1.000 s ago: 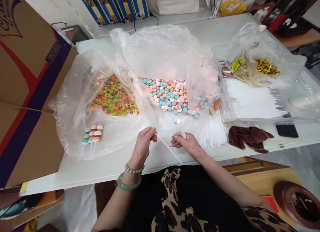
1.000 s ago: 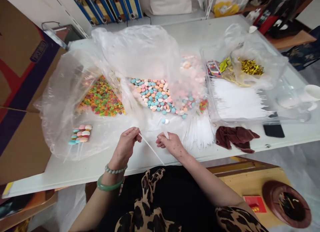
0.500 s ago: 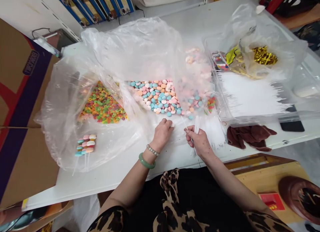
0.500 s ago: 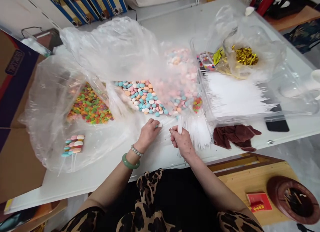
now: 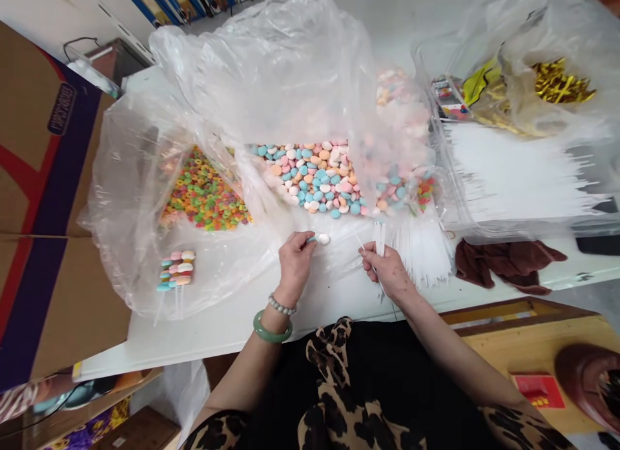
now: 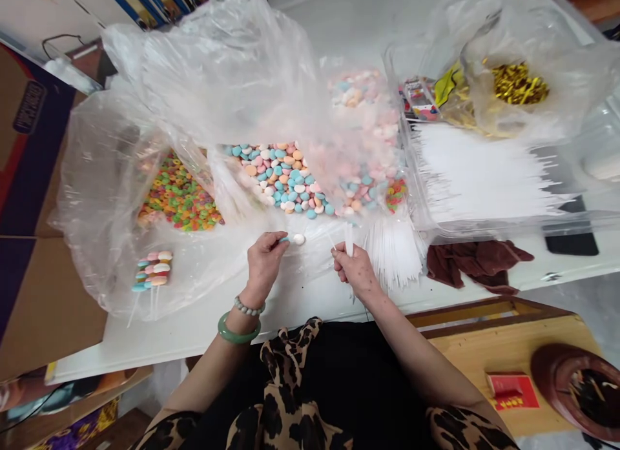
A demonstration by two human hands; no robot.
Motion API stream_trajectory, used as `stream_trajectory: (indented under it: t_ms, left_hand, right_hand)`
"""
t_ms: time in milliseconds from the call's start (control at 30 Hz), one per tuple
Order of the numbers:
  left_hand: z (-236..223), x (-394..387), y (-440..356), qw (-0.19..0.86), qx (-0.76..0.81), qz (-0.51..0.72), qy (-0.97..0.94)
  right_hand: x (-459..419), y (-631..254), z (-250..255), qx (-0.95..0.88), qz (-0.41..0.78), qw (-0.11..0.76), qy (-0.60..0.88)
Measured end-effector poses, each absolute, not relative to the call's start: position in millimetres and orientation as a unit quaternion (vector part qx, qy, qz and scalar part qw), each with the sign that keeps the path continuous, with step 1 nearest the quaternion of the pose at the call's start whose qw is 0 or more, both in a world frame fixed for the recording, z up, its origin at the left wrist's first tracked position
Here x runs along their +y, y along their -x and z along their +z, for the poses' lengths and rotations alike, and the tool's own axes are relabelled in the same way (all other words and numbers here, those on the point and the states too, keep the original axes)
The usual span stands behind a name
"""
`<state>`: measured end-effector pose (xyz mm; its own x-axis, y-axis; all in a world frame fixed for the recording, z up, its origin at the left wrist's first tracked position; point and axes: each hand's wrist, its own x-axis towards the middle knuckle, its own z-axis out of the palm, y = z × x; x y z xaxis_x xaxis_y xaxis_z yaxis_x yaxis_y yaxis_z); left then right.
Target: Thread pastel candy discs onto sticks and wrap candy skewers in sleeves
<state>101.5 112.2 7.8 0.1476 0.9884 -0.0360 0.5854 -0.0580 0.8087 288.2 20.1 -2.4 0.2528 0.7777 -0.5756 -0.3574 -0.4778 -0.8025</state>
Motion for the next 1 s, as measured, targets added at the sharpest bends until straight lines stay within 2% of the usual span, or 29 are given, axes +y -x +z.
stream_trajectory:
  t_ms: [167, 400, 567, 633, 800, 900, 1000]
  left_hand:
    - [5.9, 105.7, -103.4, 0.43, 0.578, 0.229, -0.654]
    - [11.3, 108.0, -109.7, 0.277, 0.553, 0.219, -0.755]
    - [12.8, 122.4, -126.1, 0.196, 0.524, 0.041, -0.828]
    - [12.1, 130.5, -122.1, 0.195, 0.55, 0.068, -0.809]
    - [17.0, 137.4, -91.3, 0.312, 0.597, 0.24, -0.699]
    - [16.2, 122.6, -85.0, 0.302, 0.555, 0.229, -0.74]
    - [6.0, 104.4, -91.3, 0.258, 0.493, 0.16, -0.815]
  right_hand:
    - [20.5, -288.0, -0.9, -0.173, 0.587, 0.48, 0.628]
    - [22.0, -286.8, -3.9, -0.171, 0.593, 0.48, 0.624]
    - [23.9, -284.9, -4.5, -0.185, 0.587, 0.479, 0.626]
    - [23.9, -284.6, -2.8, -0.179, 0.59, 0.482, 0.622]
    - [22.1, -283.7, 4.0, -0.169, 0.607, 0.482, 0.609]
    - [21.2, -281.2, 7.2, -0.178, 0.617, 0.476, 0.601]
    - [20.8, -278.2, 8.9, -0.198, 0.621, 0.468, 0.597]
